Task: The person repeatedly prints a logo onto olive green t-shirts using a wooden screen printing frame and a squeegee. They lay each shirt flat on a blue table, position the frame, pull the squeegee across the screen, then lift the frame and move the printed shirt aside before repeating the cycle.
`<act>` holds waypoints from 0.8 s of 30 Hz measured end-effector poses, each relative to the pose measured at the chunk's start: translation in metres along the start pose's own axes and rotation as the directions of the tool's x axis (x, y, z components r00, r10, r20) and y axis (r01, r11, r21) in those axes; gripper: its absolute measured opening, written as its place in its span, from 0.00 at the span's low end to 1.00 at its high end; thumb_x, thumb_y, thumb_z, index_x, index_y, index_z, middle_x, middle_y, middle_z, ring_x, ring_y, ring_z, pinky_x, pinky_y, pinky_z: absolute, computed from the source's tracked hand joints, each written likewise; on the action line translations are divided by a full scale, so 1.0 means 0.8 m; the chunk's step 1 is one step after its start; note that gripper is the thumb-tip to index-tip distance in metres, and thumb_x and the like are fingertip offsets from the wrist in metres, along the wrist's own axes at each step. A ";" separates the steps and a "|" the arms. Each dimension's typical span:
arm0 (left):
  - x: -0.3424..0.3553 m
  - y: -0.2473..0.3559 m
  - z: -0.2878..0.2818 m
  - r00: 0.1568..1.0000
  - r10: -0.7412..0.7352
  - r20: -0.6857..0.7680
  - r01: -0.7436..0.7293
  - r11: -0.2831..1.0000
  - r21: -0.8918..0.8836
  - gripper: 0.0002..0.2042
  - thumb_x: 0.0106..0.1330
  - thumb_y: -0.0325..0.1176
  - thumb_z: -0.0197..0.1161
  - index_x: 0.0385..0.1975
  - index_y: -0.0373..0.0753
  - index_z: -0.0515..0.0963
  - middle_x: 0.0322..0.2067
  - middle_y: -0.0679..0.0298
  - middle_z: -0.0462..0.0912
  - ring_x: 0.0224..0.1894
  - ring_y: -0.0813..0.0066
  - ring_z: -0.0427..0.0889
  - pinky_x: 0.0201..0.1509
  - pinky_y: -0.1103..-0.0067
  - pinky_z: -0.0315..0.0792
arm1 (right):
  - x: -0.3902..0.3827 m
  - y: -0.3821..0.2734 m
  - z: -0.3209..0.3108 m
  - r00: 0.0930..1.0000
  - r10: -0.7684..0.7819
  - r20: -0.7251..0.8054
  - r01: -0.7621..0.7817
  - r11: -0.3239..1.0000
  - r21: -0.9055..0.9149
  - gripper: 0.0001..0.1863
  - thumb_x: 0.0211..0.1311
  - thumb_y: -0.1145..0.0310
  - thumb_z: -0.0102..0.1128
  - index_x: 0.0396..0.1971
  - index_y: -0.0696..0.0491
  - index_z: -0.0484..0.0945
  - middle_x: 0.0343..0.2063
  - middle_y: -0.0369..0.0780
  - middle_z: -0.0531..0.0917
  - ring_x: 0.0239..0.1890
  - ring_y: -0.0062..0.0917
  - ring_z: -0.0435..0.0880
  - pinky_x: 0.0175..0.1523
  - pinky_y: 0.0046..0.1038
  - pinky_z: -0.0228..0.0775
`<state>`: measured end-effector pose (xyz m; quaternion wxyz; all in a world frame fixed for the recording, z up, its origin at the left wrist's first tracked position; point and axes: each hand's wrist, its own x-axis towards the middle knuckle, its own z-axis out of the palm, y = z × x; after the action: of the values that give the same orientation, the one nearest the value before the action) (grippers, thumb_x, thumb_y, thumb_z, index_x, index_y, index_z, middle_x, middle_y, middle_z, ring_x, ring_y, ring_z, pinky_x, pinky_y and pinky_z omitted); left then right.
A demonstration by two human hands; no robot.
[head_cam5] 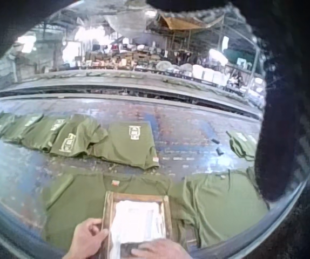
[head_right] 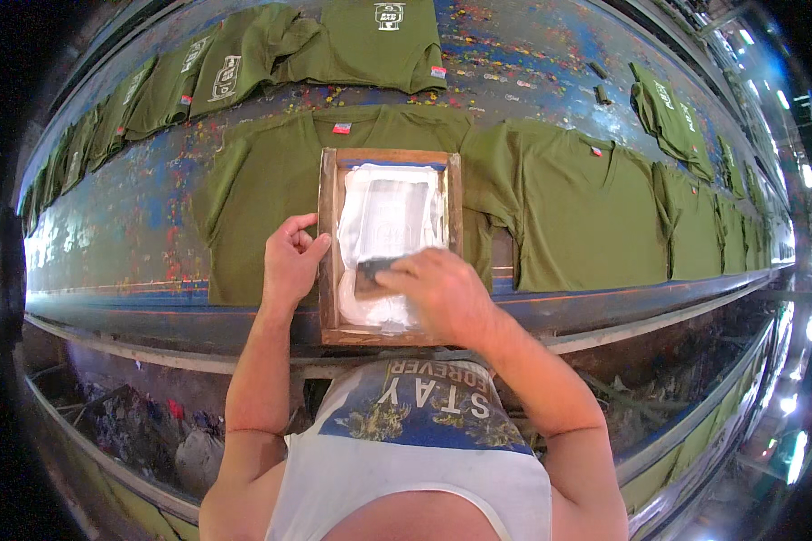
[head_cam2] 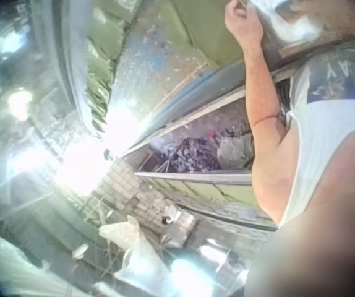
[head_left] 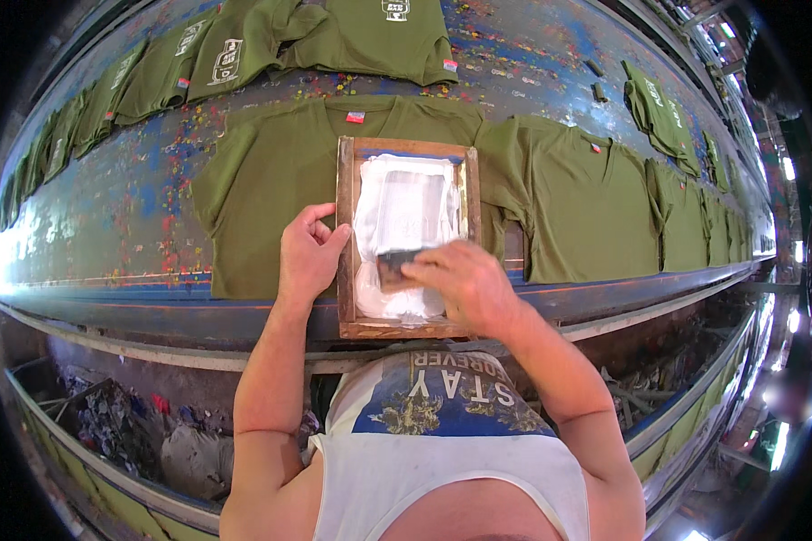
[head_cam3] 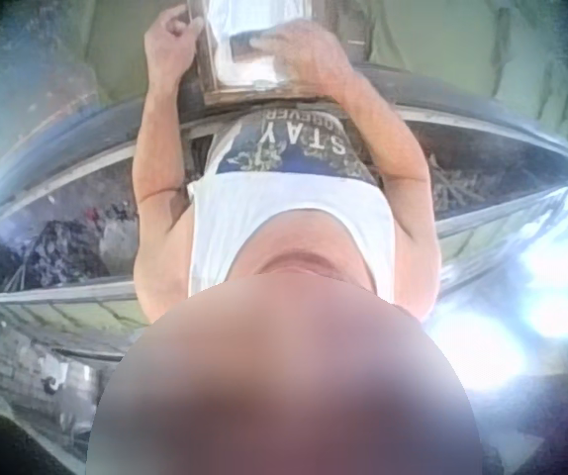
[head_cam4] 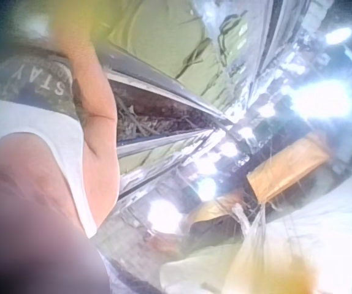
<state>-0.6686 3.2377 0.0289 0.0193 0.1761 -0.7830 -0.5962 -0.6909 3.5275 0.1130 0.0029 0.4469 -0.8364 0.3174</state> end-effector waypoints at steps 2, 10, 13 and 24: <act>0.001 -0.002 0.000 1.000 0.005 0.008 -0.004 1.000 -0.010 0.18 0.72 0.26 0.78 0.59 0.28 0.85 0.24 0.75 0.77 0.27 0.87 0.73 0.32 0.80 0.69 | -0.023 -0.028 0.000 0.998 0.008 0.063 -0.007 1.000 -0.018 0.24 0.57 0.79 0.68 0.55 0.52 0.90 0.45 0.44 0.91 0.51 0.44 0.90 0.60 0.46 0.84; 0.005 -0.008 0.000 0.999 -0.003 0.037 0.005 0.999 -0.051 0.18 0.73 0.25 0.78 0.60 0.28 0.85 0.24 0.75 0.77 0.27 0.87 0.73 0.31 0.80 0.69 | 0.011 0.028 -0.024 0.982 0.116 0.151 -0.124 0.991 0.046 0.20 0.59 0.81 0.66 0.53 0.55 0.89 0.49 0.48 0.92 0.54 0.50 0.90 0.62 0.49 0.83; 0.004 -0.006 0.000 0.999 0.000 0.033 0.001 0.999 -0.037 0.18 0.73 0.26 0.78 0.60 0.28 0.85 0.24 0.75 0.78 0.27 0.87 0.73 0.31 0.80 0.69 | 0.055 0.066 -0.023 0.990 0.139 0.006 -0.139 0.990 0.003 0.20 0.61 0.85 0.66 0.53 0.56 0.89 0.48 0.49 0.92 0.54 0.52 0.90 0.61 0.50 0.83; -0.001 -0.005 0.002 1.000 0.026 -0.005 -0.026 0.999 -0.033 0.19 0.72 0.26 0.78 0.60 0.27 0.85 0.24 0.74 0.79 0.27 0.86 0.75 0.31 0.80 0.70 | 0.050 0.067 -0.013 0.997 0.057 -0.046 -0.061 0.995 -0.081 0.23 0.58 0.85 0.65 0.54 0.56 0.90 0.48 0.47 0.92 0.54 0.50 0.90 0.61 0.47 0.83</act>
<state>-0.6672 3.2386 0.0245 0.0318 0.1667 -0.7751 -0.6086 -0.7586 3.5246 0.1045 0.0303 0.4145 -0.8613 0.2922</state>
